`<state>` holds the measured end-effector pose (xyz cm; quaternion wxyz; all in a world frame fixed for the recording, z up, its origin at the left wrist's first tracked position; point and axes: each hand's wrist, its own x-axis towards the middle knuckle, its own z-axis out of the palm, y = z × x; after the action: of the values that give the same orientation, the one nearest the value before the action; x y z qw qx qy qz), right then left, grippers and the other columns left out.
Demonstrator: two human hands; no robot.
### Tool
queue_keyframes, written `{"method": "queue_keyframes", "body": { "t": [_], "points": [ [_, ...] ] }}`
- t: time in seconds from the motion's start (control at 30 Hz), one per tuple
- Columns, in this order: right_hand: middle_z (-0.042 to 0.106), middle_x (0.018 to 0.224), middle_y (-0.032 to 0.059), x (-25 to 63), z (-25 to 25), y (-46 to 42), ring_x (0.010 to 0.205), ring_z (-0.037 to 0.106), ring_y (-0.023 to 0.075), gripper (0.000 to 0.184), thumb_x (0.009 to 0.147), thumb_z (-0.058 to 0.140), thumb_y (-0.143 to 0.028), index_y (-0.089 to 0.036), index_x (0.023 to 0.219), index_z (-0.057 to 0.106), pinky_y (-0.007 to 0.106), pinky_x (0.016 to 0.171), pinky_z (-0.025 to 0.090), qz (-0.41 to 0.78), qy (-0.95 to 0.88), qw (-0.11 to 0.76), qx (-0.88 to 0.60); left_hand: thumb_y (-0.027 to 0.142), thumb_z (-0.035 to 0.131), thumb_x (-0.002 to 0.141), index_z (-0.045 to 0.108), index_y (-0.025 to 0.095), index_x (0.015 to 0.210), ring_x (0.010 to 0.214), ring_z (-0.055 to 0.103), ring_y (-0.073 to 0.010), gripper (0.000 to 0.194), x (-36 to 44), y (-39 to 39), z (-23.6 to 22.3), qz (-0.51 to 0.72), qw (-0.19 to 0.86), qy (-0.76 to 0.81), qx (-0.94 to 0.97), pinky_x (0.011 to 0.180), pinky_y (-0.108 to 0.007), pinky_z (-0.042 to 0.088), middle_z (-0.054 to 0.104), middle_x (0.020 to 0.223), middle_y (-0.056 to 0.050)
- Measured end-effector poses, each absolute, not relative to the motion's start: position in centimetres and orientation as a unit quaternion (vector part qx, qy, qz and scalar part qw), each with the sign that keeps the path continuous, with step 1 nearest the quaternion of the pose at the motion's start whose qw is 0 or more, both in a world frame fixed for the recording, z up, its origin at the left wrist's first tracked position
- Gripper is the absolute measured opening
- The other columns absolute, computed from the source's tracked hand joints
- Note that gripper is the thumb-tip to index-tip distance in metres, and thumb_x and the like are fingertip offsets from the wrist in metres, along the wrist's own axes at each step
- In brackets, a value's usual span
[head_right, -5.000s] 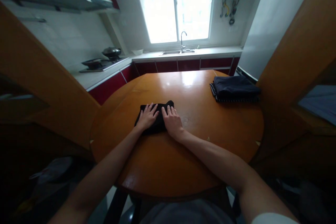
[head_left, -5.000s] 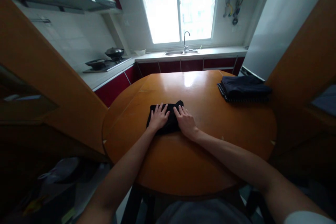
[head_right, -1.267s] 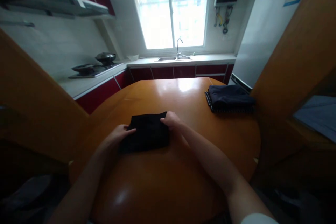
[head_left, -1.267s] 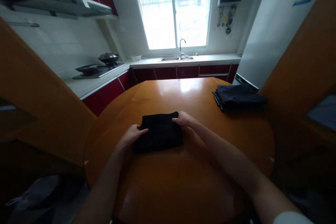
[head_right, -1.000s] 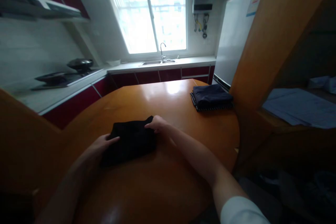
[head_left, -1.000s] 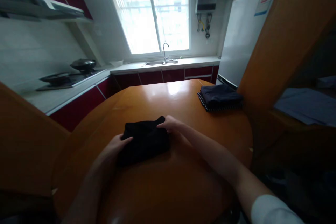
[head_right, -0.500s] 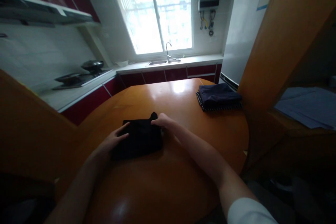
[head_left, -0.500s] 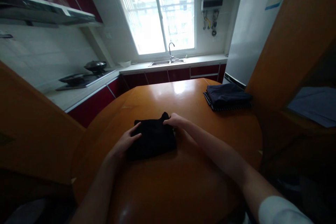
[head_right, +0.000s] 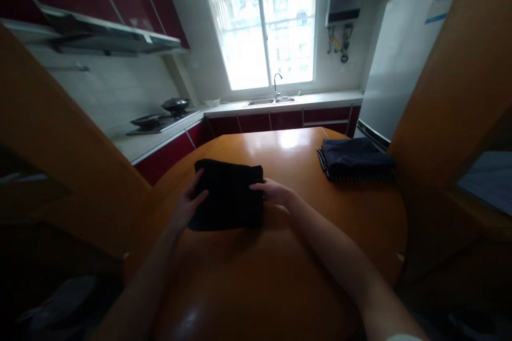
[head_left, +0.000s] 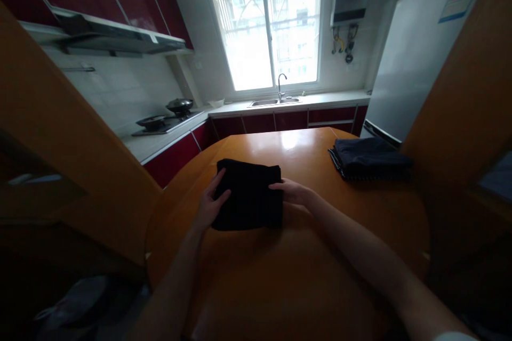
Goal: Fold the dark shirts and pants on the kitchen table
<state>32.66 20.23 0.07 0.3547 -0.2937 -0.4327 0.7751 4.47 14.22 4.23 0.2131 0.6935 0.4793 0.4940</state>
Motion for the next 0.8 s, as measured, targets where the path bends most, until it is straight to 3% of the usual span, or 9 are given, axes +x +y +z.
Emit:
{"method": "queue_keyframes", "body": {
  "t": [0.2,0.4,0.53,0.8],
  "points": [
    [0.072,0.105,0.0035,36.2,1.3,18.6,0.090,0.069,0.0172,0.040,0.072,0.082,-0.026,-0.020,0.107,0.065,0.026,0.084,0.057,0.725,-0.438,0.460,-0.266,0.047,0.069,0.086,0.044,0.029,0.151,0.144,0.039,-0.0320,0.072,8.6,15.5,7.6,0.501,0.199,0.406,0.738,0.121,-0.050,0.028,0.047,0.153,-0.006],
    [0.074,0.100,0.0063,46.7,4.5,17.8,0.095,0.070,0.0228,0.041,0.069,0.082,-0.030,-0.018,0.105,0.066,0.034,0.090,0.057,0.610,-0.461,0.554,-0.330,0.044,0.066,0.090,0.045,0.028,0.150,0.141,0.040,-0.0311,0.066,17.7,18.0,9.8,0.504,0.128,0.299,0.800,0.119,-0.050,0.031,0.048,0.149,-0.006],
    [0.074,0.099,0.0073,55.8,7.2,17.5,0.095,0.071,0.0249,0.039,0.070,0.082,-0.028,-0.017,0.104,0.067,0.039,0.088,0.058,0.522,-0.484,0.581,-0.394,0.043,0.062,0.093,0.040,0.025,0.153,0.138,0.042,-0.0290,0.066,26.0,21.1,9.2,0.514,0.140,0.238,0.812,0.117,-0.047,0.033,0.045,0.149,-0.009],
    [0.075,0.093,0.0082,69.6,10.8,21.0,0.078,0.072,0.0181,0.025,0.076,0.079,-0.011,-0.013,0.099,0.069,0.036,0.077,0.062,0.473,-0.455,0.565,-0.501,0.029,0.063,0.090,0.042,0.025,0.152,0.139,0.041,-0.0256,0.066,40.7,28.5,6.6,0.539,0.260,0.191,0.778,0.117,-0.041,0.033,0.043,0.150,-0.009]
  ]
}}
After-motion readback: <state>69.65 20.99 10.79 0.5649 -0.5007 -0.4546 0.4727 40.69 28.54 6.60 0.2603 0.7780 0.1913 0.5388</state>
